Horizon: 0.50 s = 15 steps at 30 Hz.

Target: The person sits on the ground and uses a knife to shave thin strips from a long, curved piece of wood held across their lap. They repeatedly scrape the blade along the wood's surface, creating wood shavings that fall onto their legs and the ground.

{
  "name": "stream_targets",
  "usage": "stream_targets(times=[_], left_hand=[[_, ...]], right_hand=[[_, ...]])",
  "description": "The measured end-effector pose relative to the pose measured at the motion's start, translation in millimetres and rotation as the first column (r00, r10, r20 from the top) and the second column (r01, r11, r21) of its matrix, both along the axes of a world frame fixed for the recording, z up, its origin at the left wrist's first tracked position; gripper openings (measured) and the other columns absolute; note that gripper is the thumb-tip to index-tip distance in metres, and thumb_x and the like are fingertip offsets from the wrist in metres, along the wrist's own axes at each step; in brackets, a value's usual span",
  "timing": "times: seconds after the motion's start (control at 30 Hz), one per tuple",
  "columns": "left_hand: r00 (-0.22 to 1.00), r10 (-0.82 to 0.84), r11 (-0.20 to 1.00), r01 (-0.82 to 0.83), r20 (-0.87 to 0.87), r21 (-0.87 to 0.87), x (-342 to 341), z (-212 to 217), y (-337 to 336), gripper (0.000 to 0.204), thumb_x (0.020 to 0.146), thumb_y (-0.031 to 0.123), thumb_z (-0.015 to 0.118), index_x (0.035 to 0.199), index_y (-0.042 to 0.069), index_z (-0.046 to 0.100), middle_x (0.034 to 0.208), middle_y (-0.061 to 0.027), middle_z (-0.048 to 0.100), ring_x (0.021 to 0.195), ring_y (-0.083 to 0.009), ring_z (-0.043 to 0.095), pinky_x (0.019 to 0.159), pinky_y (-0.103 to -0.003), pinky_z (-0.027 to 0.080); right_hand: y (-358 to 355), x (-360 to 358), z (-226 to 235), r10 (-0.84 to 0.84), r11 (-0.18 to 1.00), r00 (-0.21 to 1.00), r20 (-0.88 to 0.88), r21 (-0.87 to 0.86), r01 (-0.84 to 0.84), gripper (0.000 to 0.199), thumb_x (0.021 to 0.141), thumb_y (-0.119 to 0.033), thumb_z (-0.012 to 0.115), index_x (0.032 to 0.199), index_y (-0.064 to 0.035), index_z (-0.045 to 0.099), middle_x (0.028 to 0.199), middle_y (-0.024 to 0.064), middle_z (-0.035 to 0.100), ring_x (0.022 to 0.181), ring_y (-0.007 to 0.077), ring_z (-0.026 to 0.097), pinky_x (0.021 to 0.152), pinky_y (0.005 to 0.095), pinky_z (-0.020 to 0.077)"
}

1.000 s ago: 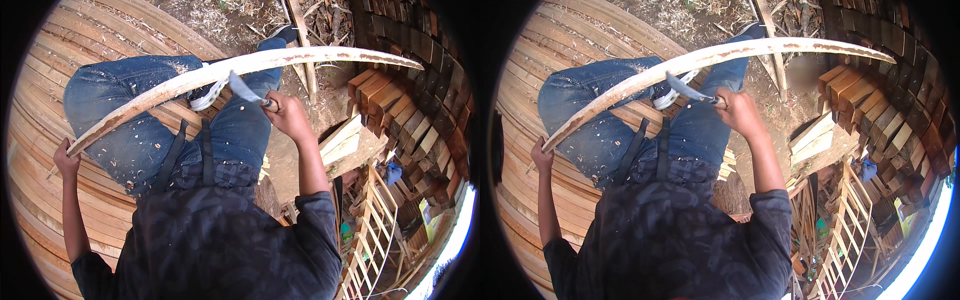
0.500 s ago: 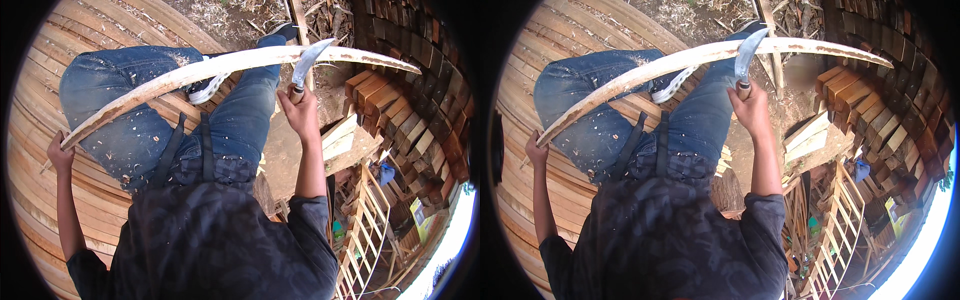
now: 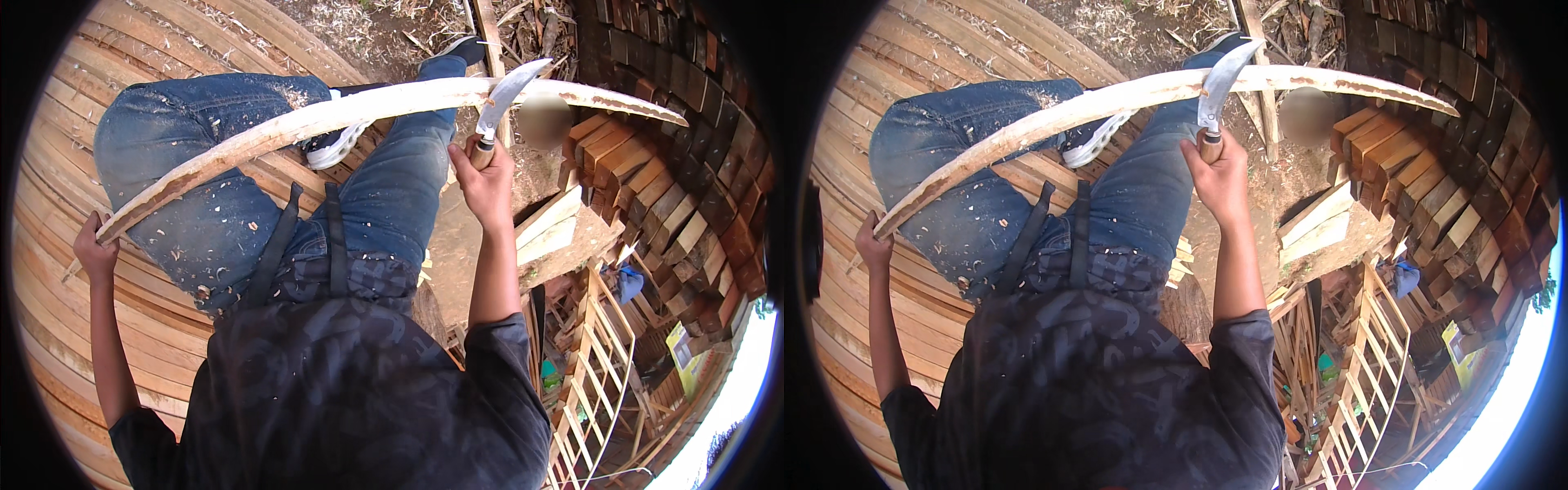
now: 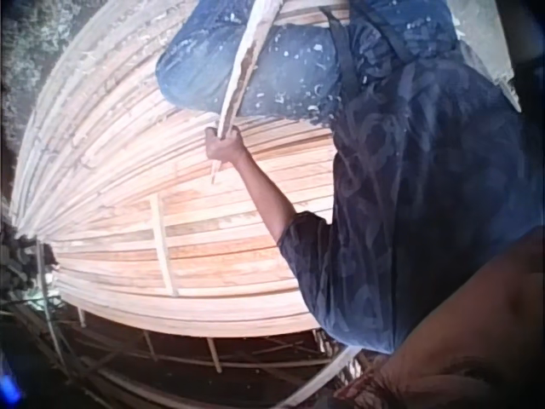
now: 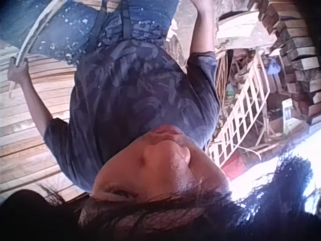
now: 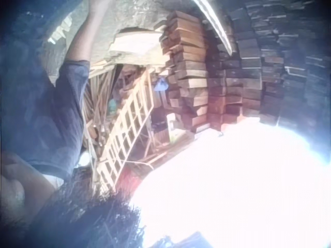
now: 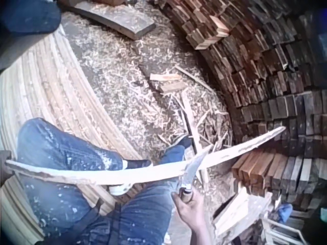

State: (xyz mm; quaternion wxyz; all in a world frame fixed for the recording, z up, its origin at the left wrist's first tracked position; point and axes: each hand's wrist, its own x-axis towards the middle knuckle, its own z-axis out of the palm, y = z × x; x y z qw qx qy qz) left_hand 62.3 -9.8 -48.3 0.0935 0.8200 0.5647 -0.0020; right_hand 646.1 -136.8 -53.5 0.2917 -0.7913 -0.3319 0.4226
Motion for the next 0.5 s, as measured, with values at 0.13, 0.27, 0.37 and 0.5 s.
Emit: stream_targets(times=[0.13, 0.27, 0.37, 0.5], left_hand=[[0.999, 0.047, 0.999, -0.047, 0.012, -0.020, 3.7, 2.6, 1.2, 0.029, 0.084, 0.015, 0.063, 0.068, 0.002, 0.042, 0.057, -0.0151, 0.038, 0.050, -0.0287, 0.036, 0.048, -0.033, 0.035], [1.000, 0.020, 1.000, -0.020, 0.018, -0.003, -0.6, 0.2, 2.2, 0.028, 0.084, 0.015, 0.063, 0.068, 0.002, 0.043, 0.056, -0.0143, 0.037, 0.049, -0.0279, 0.035, 0.048, -0.033, 0.035], [0.999, 0.041, 0.999, -0.042, 0.027, 0.013, 2.8, 0.6, -2.2, 0.028, 0.084, 0.015, 0.063, 0.069, 0.002, 0.044, 0.056, -0.0144, 0.037, 0.049, -0.0277, 0.035, 0.048, -0.033, 0.035], [0.999, 0.046, 0.999, -0.046, 0.001, -0.002, 7.5, 1.5, 0.9, 0.028, 0.085, 0.017, 0.063, 0.069, 0.002, 0.044, 0.056, -0.0149, 0.039, 0.048, -0.0277, 0.037, 0.048, -0.033, 0.036]], right_hand=[[4.7, 28.7, 2.1, -0.514, 0.694, 0.734, -0.445, 0.287, 0.660, 0.025, 0.087, -0.002, 0.059, 0.075, -0.0100, 0.038, 0.057, 0.0021, 0.047, 0.040, 0.0067, 0.042, 0.038, 0.0236, 0.0364], [-6.8, -4.8, 2.6, 0.496, 0.868, 0.859, 0.125, -0.083, -0.489, 0.013, 0.082, -0.009, 0.067, 0.082, -0.0028, 0.056, 0.064, 0.0007, 0.057, 0.053, 0.0130, 0.046, 0.054, 0.0304, 0.0410], [1.4, 11.4, -3.3, 0.055, 0.993, 0.990, 0.130, 0.096, -0.068, 0.016, 0.083, -0.008, 0.067, 0.078, -0.0040, 0.052, 0.057, -0.0006, 0.051, 0.051, 0.0100, 0.046, 0.051, 0.0289, 0.0398], [6.2, 12.5, -9.0, -0.088, 0.983, 0.973, 0.213, 0.178, 0.050, 0.014, 0.084, -0.006, 0.066, 0.083, -0.0023, 0.052, 0.055, 0.0001, 0.049, 0.051, 0.0114, 0.049, 0.051, 0.0273, 0.0400]])
